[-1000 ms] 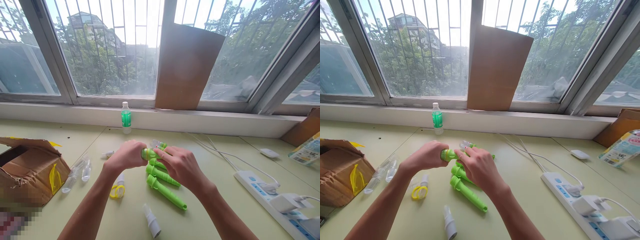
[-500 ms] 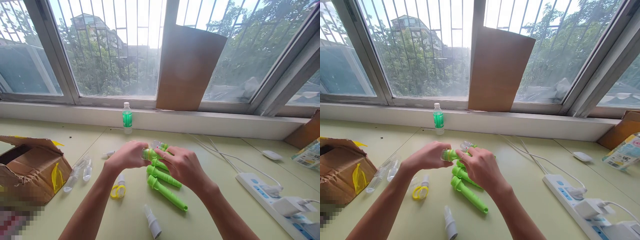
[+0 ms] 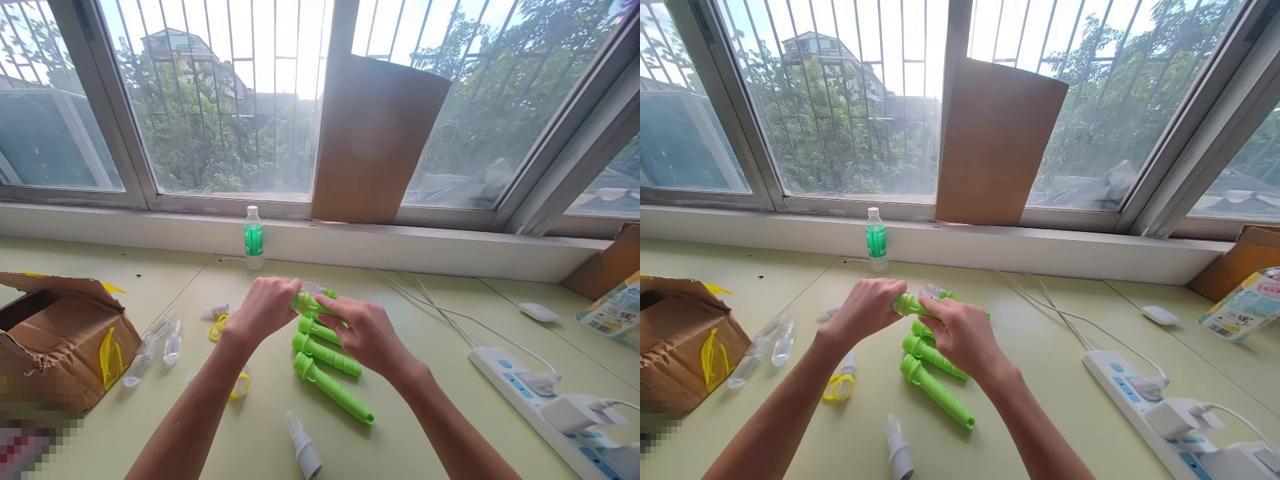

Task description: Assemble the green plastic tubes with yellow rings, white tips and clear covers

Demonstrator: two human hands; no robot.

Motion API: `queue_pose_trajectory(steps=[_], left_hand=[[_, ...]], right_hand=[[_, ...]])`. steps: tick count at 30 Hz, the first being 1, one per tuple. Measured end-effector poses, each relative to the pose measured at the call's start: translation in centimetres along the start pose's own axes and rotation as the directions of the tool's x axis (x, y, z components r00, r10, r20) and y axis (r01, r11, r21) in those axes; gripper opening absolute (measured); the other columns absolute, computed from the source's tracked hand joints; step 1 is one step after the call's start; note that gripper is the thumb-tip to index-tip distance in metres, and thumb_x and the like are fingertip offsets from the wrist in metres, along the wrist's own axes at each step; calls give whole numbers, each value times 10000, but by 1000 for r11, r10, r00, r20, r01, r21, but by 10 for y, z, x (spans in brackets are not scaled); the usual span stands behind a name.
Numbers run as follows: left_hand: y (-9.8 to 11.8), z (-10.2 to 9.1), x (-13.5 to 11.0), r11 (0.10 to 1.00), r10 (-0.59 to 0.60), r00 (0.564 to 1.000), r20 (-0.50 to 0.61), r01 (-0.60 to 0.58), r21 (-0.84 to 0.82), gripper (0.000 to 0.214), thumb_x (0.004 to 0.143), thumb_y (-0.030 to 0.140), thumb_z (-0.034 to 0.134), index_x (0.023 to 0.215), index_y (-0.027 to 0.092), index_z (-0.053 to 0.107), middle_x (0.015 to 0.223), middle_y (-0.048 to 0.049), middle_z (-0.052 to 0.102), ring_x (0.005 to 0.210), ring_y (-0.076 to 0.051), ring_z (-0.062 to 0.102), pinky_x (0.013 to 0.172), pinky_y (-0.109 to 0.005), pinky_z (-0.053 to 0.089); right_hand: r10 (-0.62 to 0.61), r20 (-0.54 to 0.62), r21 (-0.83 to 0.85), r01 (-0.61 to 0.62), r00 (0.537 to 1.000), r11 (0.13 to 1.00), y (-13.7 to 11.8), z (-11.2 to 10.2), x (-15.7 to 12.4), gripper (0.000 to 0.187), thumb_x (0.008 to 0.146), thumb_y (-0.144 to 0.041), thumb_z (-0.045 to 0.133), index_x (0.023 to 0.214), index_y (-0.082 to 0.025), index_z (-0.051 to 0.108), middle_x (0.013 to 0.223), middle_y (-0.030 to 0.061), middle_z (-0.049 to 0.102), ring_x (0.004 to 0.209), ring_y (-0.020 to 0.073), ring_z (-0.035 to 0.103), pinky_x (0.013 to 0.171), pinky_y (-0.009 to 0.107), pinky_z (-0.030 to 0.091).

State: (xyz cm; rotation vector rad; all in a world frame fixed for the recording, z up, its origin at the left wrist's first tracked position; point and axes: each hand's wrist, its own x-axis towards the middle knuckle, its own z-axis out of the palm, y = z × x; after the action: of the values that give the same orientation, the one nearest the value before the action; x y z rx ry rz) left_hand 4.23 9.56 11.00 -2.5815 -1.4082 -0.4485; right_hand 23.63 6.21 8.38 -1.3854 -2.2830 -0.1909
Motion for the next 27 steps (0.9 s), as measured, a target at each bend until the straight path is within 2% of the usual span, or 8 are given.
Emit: queue_pose_trajectory(steps=[3,6,9,12,16,19,23,27], left_hand=[[-2,-1,-4,999,22,999,47,-20,-39,128,732,272,575,689,210,472,628,3,601,555,-161,551,475,-259,213],[-6,-4,-8,992,36,992,120,-21,-122,206,714,374,610,678,219,479,627,14,600,543,-146,527,463,-245,231],[-8,-4,-9,993,21,989,147,-4,-118,180,706,333,591,635,217,474,580,12,570,519,-140,499,455,-254,223],[-7,0,-7,997,14,991,135,-5,-72,149,678,257,568,590,210,456,530,7,536,480,-142,475,455,-271,199],[-3,6,-1,1000,-11,996,89,13,-27,88,716,196,488,628,206,486,554,-28,557,498,-177,504,493,-295,181],[2,9,1,1000,-18,997,70,19,-20,93,723,143,449,686,203,511,607,-44,586,535,-194,529,506,-300,183],[3,6,-2,998,6,994,111,1,-70,47,722,234,534,699,215,497,610,-3,582,542,-169,525,475,-271,208],[-2,-1,-6,978,42,983,177,-3,-211,230,717,434,607,746,232,502,603,41,557,535,-131,493,456,-236,258]], right_hand=[[-126,-68,-144,115,990,983,4,0,-4,310,918,-294,498,1205,-303,613,668,-13,594,536,125,445,511,258,196],[-298,-138,-312,245,944,918,5,2,-7,319,908,-233,498,1194,-278,631,651,15,571,555,139,422,537,282,187],[-381,-169,-400,290,909,869,5,5,-8,361,886,-141,497,1192,-271,638,645,29,568,566,146,418,553,295,191],[-353,-163,-372,274,921,887,6,9,-8,349,907,-169,477,1207,-260,630,639,28,564,557,150,428,542,294,192],[-157,-26,-78,155,987,985,9,9,-7,324,932,-279,475,1228,-246,604,673,5,611,538,134,473,510,257,234],[-73,53,73,69,996,995,11,2,-5,325,925,-299,500,1238,-287,587,724,-14,652,569,125,515,519,226,276],[-134,1,-65,134,991,989,14,-3,-5,328,897,-268,532,1213,-319,602,717,-15,634,559,127,483,509,244,232],[-311,-108,-336,259,944,905,15,0,-7,411,855,-122,515,1204,-311,622,676,17,588,579,145,439,548,279,211]])
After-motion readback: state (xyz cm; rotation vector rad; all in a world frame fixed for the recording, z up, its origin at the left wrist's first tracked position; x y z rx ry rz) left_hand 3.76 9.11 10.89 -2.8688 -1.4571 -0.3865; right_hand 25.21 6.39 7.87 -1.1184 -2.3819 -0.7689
